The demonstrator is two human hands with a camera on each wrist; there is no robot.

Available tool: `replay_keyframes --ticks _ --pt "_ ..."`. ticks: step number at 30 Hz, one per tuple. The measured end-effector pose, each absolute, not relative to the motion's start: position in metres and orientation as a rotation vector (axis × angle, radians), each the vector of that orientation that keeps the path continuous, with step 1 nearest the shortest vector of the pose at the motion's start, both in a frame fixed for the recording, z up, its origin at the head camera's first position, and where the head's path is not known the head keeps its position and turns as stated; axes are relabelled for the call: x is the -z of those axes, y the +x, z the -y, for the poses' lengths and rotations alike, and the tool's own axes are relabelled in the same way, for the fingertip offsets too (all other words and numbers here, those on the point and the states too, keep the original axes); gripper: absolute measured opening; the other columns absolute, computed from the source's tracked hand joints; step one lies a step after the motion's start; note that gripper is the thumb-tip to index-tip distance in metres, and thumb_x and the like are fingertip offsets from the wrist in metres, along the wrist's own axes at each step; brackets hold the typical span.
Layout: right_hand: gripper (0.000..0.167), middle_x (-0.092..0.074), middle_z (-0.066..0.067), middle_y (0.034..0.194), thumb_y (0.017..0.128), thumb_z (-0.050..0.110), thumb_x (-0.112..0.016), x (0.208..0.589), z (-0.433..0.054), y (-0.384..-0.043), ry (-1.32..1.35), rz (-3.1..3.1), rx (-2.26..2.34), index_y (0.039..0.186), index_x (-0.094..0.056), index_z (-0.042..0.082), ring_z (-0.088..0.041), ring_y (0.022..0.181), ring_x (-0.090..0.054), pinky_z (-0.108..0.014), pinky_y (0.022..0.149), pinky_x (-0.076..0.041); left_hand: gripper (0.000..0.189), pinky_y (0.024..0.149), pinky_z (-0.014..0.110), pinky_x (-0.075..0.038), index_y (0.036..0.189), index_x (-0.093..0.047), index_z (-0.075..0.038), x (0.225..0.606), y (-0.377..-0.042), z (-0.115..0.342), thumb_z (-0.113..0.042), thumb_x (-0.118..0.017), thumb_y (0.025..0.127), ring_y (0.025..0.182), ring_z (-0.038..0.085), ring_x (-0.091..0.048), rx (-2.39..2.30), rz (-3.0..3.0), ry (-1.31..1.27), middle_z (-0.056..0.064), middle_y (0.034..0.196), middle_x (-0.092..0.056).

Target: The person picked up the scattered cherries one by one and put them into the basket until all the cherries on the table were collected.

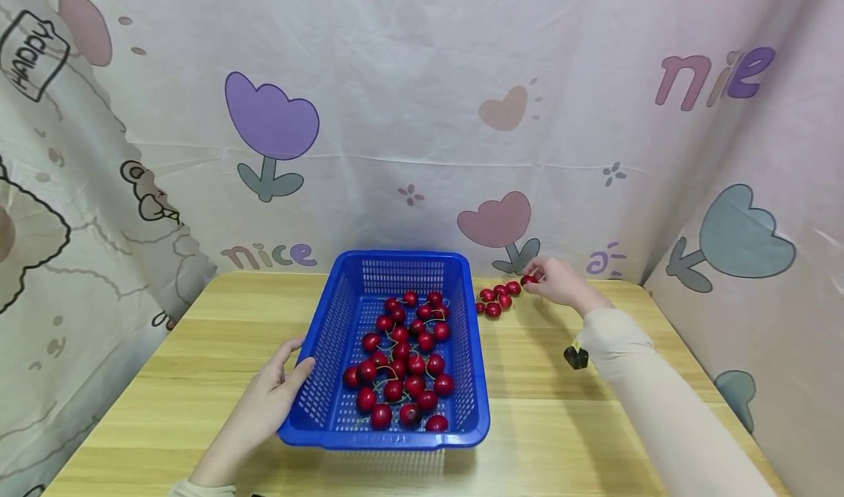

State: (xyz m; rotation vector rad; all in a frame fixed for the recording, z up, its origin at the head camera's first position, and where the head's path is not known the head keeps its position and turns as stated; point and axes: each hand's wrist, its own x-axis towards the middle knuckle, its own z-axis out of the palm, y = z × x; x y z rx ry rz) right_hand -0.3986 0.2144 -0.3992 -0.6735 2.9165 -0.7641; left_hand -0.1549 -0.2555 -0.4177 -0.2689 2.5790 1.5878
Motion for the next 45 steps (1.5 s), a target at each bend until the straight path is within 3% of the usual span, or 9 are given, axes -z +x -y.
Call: replay_keyframes --ticks 8,18,25,32,37,45 --pt "0.025 -0.075 -0.011 0.104 0.102 0.019 -0.073 0.364 -0.181 -0.383 -0.743 -2.877 0.792 0.122 -0.072 0.004 -0.025 0.094 -0.07 -0.042 0.084 -0.06 0.058 0.063 0.037 -0.066 0.165 -0.033 -0.015 0.418 -0.154 0.256 -0.04 -0.049 0.116 0.079 0.024 -0.076 -1.595 -2.576 -0.272 0.016 0.099 -0.074" --pt "0.025 -0.074 -0.008 0.11 0.101 0.02 -0.078 0.33 -0.115 -0.361 -0.937 -2.809 0.871 0.123 -0.073 0.009 -0.025 0.105 -0.072 -0.046 0.098 -0.061 0.057 0.063 0.036 -0.066 0.164 -0.034 -0.015 0.418 -0.155 0.256 -0.041 -0.049 0.116 0.08 0.023 -0.076 -1.585 -2.591 -0.266 0.016 0.1 -0.074" --pt "0.027 -0.069 -0.003 0.099 0.1 0.019 -0.078 0.328 -0.077 -0.357 -1.061 -2.796 0.708 0.126 -0.073 0.01 -0.018 0.089 -0.062 -0.035 0.087 -0.056 0.056 0.063 0.037 -0.066 0.164 -0.035 -0.015 0.418 -0.154 0.256 -0.04 -0.049 0.116 0.079 0.024 -0.075 -1.577 -2.59 -0.278 0.016 0.1 -0.073" --pt "0.029 -0.073 -0.008 0.11 0.101 0.017 -0.077 0.334 -0.044 -0.358 -1.132 -2.774 0.534 0.127 -0.073 0.007 -0.018 0.09 -0.063 -0.034 0.087 -0.059 0.058 0.063 0.038 -0.066 0.165 -0.033 -0.015 0.421 -0.155 0.258 -0.041 -0.049 0.116 0.078 0.024 -0.076 -1.597 -2.576 -0.274 0.016 0.099 -0.074" --pt "0.028 -0.073 -0.009 0.109 0.102 0.017 -0.076 0.342 -0.025 -0.359 -1.153 -2.734 0.42 0.128 -0.073 0.007 -0.019 0.088 -0.061 -0.033 0.084 -0.058 0.058 0.062 0.038 -0.067 0.165 -0.033 -0.016 0.422 -0.155 0.259 -0.042 -0.049 0.115 0.077 0.025 -0.077 -1.603 -2.572 -0.281 0.016 0.099 -0.074" --pt "0.025 -0.075 -0.011 0.122 0.102 0.015 -0.075 0.351 -0.007 -0.352 -1.116 -2.67 0.384 0.126 -0.073 0.009 -0.022 0.104 -0.068 -0.038 0.099 -0.063 0.06 0.062 0.038 -0.067 0.166 -0.032 -0.014 0.42 -0.154 0.257 -0.041 -0.049 0.115 0.077 0.026 -0.077 -1.623 -2.559 -0.267 0.017 0.098 -0.074"
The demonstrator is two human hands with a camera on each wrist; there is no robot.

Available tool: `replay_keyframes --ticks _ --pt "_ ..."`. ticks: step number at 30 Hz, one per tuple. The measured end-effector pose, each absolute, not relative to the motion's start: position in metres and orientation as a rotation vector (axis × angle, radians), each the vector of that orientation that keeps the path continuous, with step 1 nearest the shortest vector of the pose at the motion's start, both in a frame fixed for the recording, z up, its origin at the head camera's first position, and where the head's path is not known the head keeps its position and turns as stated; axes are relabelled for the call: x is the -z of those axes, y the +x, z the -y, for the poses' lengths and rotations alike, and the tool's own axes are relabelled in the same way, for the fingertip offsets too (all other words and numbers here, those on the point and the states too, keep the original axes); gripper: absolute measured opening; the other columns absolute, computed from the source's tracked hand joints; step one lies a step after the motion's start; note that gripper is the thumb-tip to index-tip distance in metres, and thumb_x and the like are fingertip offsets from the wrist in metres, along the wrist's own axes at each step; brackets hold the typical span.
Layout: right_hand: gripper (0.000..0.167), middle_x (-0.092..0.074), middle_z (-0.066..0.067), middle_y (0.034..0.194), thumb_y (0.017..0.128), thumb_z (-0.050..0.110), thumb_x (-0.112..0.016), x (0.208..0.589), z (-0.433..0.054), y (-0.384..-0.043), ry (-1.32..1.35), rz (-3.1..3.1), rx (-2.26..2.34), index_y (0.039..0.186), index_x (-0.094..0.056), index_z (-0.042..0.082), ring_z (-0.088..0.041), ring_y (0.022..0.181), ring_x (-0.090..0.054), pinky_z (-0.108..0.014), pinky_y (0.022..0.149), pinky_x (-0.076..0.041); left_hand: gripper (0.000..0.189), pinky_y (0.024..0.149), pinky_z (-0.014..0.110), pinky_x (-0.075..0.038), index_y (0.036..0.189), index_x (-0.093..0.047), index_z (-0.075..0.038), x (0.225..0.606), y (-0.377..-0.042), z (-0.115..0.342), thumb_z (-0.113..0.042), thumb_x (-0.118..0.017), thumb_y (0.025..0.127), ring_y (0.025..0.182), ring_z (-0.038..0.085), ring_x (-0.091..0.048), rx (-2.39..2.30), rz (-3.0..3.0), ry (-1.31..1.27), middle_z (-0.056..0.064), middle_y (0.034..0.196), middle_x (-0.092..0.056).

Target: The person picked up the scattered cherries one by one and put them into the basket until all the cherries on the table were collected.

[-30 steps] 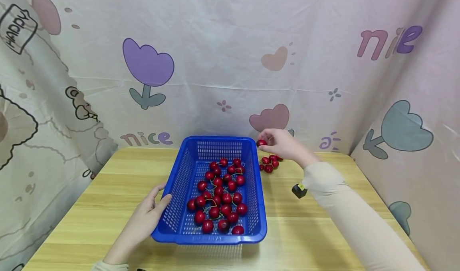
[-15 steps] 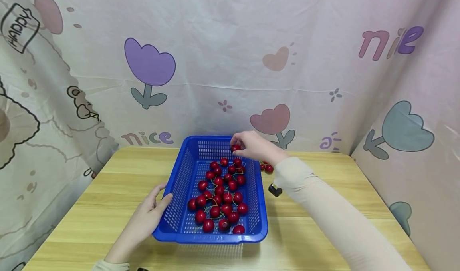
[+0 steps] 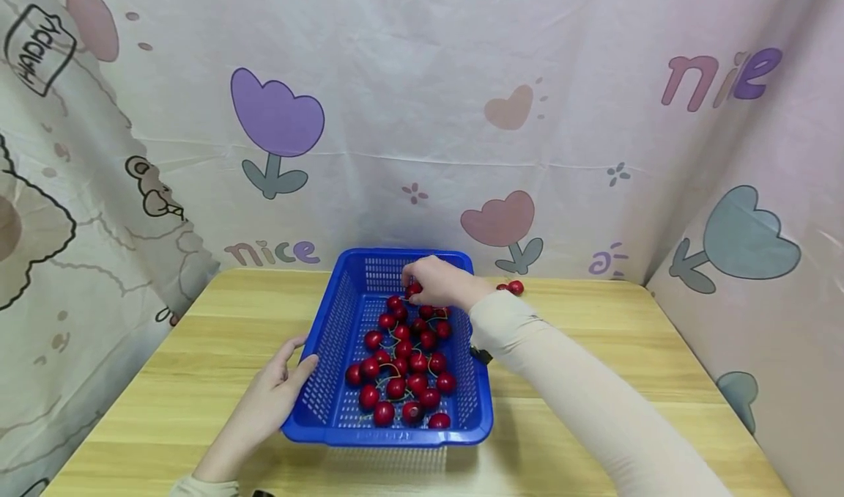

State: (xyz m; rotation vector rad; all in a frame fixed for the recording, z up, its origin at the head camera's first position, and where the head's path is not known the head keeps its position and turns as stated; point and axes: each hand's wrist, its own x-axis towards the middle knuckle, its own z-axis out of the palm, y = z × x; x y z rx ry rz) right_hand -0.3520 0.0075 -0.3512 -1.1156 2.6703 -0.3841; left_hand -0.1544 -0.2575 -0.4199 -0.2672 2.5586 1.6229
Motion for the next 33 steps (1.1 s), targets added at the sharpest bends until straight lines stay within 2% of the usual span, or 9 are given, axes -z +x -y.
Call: replay_keyframes --ticks 4,14,22,26,33 --pt "0.027 -0.075 -0.012 0.124 0.103 0.016 -0.075 0.354 -0.002 -0.347 -1.118 -2.638 0.365 0.128 -0.073 0.007 -0.023 0.106 -0.069 -0.04 0.102 -0.062 0.06 0.062 0.038 -0.066 0.166 -0.032 -0.014 0.419 -0.155 0.257 -0.041 -0.05 0.115 0.078 0.025 -0.077 -1.62 -2.559 -0.266 0.016 0.098 -0.074" --pt "0.029 -0.076 -0.01 0.113 0.102 0.016 -0.076 0.361 0.008 -0.345 -1.137 -2.606 0.294 0.129 -0.073 0.006 -0.017 0.088 -0.065 -0.034 0.092 -0.063 0.06 0.063 0.038 -0.067 0.165 -0.033 -0.013 0.418 -0.154 0.257 -0.04 -0.05 0.115 0.078 0.025 -0.077 -1.632 -2.554 -0.253 0.016 0.098 -0.075" --pt "0.031 -0.076 -0.012 0.119 0.102 0.017 -0.075 0.356 0.004 -0.345 -1.156 -2.607 0.317 0.131 -0.073 0.006 -0.02 0.095 -0.066 -0.036 0.094 -0.062 0.057 0.062 0.039 -0.067 0.165 -0.034 -0.014 0.417 -0.153 0.256 -0.037 -0.05 0.116 0.076 0.027 -0.078 -1.656 -2.538 -0.255 0.017 0.096 -0.076" --pt "0.029 -0.074 -0.01 0.113 0.102 0.017 -0.075 0.347 -0.005 -0.348 -1.156 -2.619 0.368 0.13 -0.073 0.007 -0.02 0.098 -0.065 -0.037 0.093 -0.062 0.058 0.061 0.038 -0.066 0.165 -0.033 -0.013 0.419 -0.153 0.257 -0.038 -0.05 0.115 0.076 0.027 -0.078 -1.647 -2.55 -0.247 0.016 0.096 -0.075" --pt "0.029 -0.069 -0.004 0.104 0.103 0.021 -0.074 0.332 -0.031 -0.361 -1.186 -2.676 0.412 0.129 -0.073 0.009 -0.015 0.089 -0.06 -0.035 0.087 -0.056 0.06 0.062 0.037 -0.066 0.164 -0.033 -0.012 0.419 -0.153 0.257 -0.041 -0.05 0.115 0.077 0.025 -0.077 -1.615 -2.566 -0.26 0.015 0.096 -0.075"
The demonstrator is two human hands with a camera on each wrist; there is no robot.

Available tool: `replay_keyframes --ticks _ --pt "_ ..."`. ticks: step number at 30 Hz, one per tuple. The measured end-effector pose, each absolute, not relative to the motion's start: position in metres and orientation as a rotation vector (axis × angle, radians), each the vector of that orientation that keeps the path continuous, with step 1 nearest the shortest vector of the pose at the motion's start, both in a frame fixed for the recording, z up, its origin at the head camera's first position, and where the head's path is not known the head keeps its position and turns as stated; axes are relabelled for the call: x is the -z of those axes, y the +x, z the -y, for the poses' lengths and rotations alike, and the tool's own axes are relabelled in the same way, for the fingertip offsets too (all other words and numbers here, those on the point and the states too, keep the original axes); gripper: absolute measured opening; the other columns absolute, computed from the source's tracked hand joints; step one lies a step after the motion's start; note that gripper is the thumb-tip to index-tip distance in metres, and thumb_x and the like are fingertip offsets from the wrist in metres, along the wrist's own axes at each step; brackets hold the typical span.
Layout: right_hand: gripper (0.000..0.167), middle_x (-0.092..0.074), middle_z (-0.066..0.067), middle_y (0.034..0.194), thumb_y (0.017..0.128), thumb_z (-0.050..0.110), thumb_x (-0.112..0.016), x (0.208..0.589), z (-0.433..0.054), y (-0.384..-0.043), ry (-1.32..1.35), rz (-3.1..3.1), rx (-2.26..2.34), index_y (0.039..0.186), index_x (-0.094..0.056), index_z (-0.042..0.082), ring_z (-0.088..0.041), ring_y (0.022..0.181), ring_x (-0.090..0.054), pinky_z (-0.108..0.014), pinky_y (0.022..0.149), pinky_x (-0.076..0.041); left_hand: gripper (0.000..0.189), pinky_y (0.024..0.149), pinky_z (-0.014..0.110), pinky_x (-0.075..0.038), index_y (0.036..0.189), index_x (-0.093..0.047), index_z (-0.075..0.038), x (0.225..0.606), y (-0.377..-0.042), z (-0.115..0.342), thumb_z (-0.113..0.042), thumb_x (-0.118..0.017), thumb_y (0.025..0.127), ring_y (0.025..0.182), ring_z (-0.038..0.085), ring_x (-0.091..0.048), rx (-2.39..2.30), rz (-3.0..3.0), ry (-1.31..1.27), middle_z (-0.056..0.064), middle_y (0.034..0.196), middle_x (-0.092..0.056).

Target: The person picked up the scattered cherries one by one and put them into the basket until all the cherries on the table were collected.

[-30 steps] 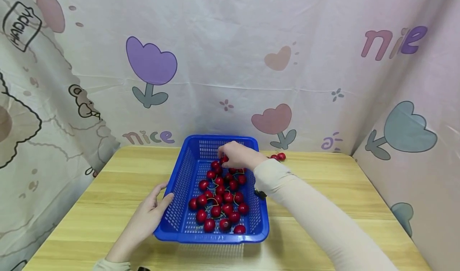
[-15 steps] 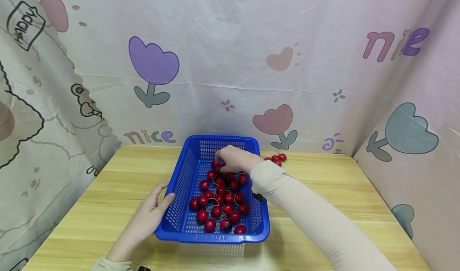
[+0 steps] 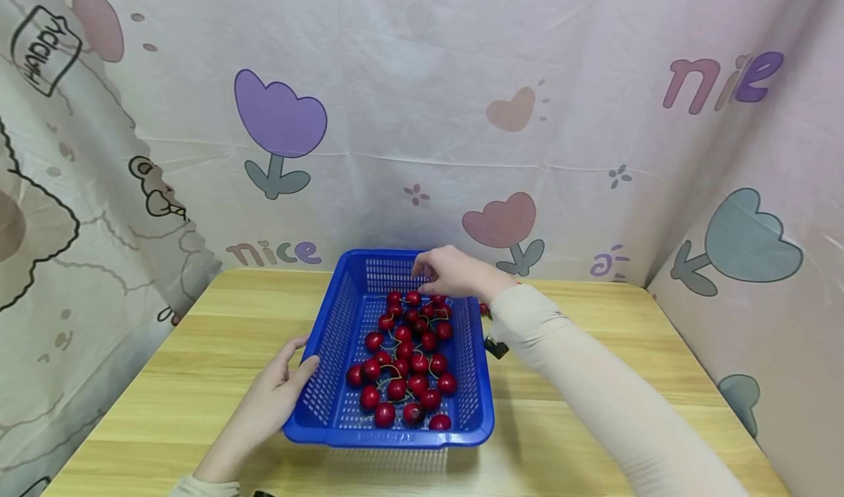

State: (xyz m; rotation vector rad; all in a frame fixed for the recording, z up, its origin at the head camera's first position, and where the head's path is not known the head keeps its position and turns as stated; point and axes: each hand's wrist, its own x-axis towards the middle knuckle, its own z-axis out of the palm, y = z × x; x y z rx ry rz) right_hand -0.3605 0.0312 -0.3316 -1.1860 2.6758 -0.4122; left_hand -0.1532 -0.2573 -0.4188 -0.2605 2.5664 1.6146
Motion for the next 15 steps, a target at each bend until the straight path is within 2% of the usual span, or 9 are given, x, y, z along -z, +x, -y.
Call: replay_keyframes --ticks 10,15 --pt "0.031 -0.076 -0.009 0.112 0.1 0.02 -0.077 0.32 -0.087 -0.374 -1.044 -2.775 0.686 0.128 -0.072 0.007 -0.023 0.102 -0.072 -0.043 0.097 -0.061 0.059 0.062 0.037 -0.066 0.164 -0.033 -0.012 0.417 -0.152 0.256 -0.041 -0.049 0.115 0.078 0.025 -0.077 -1.613 -2.566 -0.264 0.015 0.096 -0.075" --pt "0.033 -0.076 -0.014 0.116 0.099 0.018 -0.077 0.327 -0.113 -0.382 -0.95 -2.827 0.75 0.129 -0.071 0.005 -0.028 0.105 -0.073 -0.048 0.1 -0.061 0.059 0.063 0.037 -0.066 0.165 -0.032 -0.013 0.418 -0.153 0.256 -0.04 -0.049 0.116 0.079 0.025 -0.077 -1.616 -2.562 -0.266 0.015 0.098 -0.075"
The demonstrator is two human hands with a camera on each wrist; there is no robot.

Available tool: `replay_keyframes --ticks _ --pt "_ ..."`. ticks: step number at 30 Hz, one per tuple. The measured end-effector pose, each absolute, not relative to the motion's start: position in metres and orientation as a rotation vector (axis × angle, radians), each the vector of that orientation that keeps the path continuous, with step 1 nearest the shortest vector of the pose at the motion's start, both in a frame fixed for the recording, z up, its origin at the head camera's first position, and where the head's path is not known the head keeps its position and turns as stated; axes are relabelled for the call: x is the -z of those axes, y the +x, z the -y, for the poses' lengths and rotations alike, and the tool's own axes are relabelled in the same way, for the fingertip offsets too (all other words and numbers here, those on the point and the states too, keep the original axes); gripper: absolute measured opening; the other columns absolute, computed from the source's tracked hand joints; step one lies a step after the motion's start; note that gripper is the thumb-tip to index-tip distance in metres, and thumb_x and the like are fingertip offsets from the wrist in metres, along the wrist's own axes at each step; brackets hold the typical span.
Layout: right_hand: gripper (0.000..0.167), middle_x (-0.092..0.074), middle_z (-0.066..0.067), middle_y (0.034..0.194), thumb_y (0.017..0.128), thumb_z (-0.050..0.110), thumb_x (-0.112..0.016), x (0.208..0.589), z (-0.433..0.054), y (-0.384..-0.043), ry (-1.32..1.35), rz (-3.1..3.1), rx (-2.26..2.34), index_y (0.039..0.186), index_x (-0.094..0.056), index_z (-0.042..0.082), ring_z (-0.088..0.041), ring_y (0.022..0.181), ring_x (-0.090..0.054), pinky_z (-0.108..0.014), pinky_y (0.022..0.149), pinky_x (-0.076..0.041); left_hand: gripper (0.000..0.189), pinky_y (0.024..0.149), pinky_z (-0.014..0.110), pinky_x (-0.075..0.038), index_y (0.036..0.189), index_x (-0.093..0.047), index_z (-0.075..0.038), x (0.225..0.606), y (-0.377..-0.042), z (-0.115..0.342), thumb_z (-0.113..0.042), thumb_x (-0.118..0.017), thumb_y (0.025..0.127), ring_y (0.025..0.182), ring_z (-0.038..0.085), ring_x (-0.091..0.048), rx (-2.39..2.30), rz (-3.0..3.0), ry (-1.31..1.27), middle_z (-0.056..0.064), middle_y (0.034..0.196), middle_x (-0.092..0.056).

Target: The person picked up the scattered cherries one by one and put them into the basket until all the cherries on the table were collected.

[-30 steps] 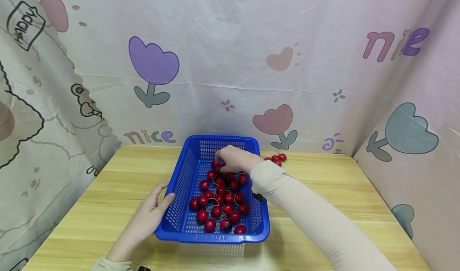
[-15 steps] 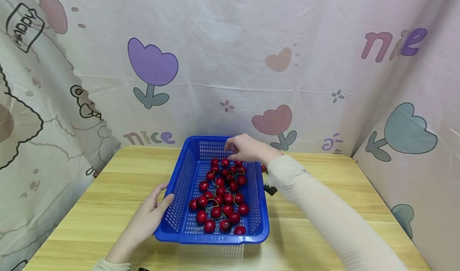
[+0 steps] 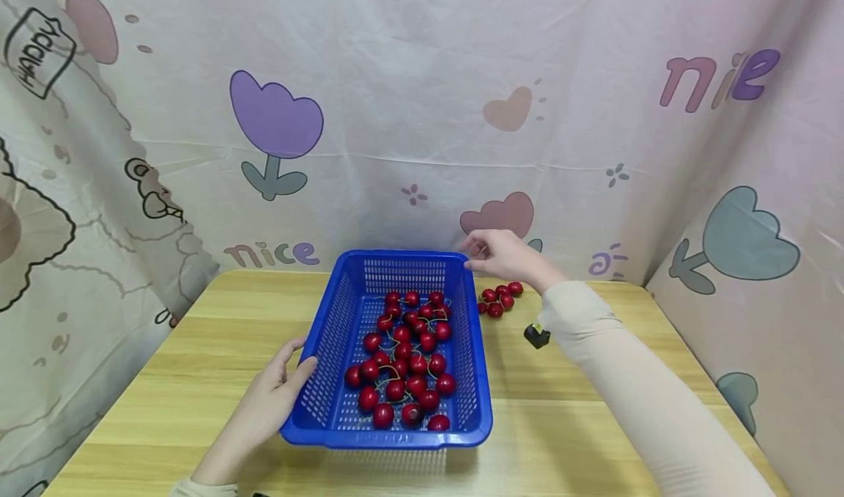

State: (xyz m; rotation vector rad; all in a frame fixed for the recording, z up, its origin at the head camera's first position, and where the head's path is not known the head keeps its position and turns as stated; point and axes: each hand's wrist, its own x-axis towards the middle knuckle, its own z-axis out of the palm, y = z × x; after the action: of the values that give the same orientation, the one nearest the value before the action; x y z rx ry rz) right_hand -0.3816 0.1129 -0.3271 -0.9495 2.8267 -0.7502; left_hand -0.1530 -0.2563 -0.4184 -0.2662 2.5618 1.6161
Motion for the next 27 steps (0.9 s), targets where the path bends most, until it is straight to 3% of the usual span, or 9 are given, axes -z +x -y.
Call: replay_keyframes --ticks 7,13,18,21,25,27 --pt "0.034 -0.073 -0.026 0.126 0.1 0.015 -0.075 0.356 -0.15 -0.397 -0.819 -2.822 0.836 0.131 -0.068 0.001 -0.04 0.117 -0.071 -0.056 0.105 -0.058 0.06 0.063 0.038 -0.067 0.165 -0.032 -0.013 0.419 -0.154 0.257 -0.041 -0.049 0.115 0.079 0.025 -0.077 -1.61 -2.563 -0.272 0.016 0.099 -0.075" --pt "0.042 -0.063 -0.03 0.145 0.104 0.016 -0.067 0.384 -0.173 -0.405 -0.72 -2.802 0.792 0.14 -0.063 -0.004 -0.049 0.138 -0.058 -0.062 0.118 -0.047 0.059 0.063 0.038 -0.066 0.165 -0.033 -0.013 0.418 -0.154 0.256 -0.041 -0.049 0.115 0.079 0.024 -0.077 -1.599 -2.573 -0.278 0.015 0.099 -0.075" --pt "0.043 -0.056 -0.031 0.153 0.103 0.008 -0.062 0.402 -0.182 -0.41 -0.644 -2.825 0.725 0.145 -0.061 -0.005 -0.052 0.145 -0.05 -0.064 0.123 -0.041 0.059 0.063 0.038 -0.067 0.165 -0.033 -0.013 0.417 -0.154 0.255 -0.041 -0.049 0.115 0.079 0.025 -0.077 -1.605 -2.563 -0.282 0.016 0.099 -0.075" --pt "0.049 -0.052 -0.033 0.156 0.099 -0.003 -0.059 0.412 -0.184 -0.413 -0.609 -2.813 0.7 0.148 -0.059 -0.004 -0.051 0.133 -0.06 -0.06 0.113 -0.052 0.058 0.062 0.038 -0.067 0.164 -0.033 -0.013 0.417 -0.153 0.255 -0.04 -0.049 0.116 0.078 0.025 -0.077 -1.618 -2.555 -0.282 0.016 0.098 -0.075" --pt "0.057 -0.057 -0.032 0.152 0.092 -0.015 -0.05 0.424 -0.182 -0.415 -0.647 -2.797 0.672 0.146 -0.061 -0.003 -0.044 0.122 -0.065 -0.052 0.102 -0.057 0.057 0.062 0.038 -0.067 0.164 -0.033 -0.013 0.418 -0.153 0.255 -0.039 -0.049 0.116 0.079 0.025 -0.077 -1.622 -2.552 -0.282 0.016 0.099 -0.075" --pt "0.059 -0.062 -0.031 0.147 0.089 -0.018 -0.046 0.427 -0.18 -0.415 -0.697 -2.8 0.655 0.143 -0.064 -0.004 -0.043 0.129 -0.062 -0.054 0.108 -0.055 0.058 0.063 0.038 -0.067 0.164 -0.033 -0.013 0.418 -0.154 0.255 -0.04 -0.049 0.116 0.079 0.025 -0.077 -1.618 -2.554 -0.284 0.016 0.1 -0.075"
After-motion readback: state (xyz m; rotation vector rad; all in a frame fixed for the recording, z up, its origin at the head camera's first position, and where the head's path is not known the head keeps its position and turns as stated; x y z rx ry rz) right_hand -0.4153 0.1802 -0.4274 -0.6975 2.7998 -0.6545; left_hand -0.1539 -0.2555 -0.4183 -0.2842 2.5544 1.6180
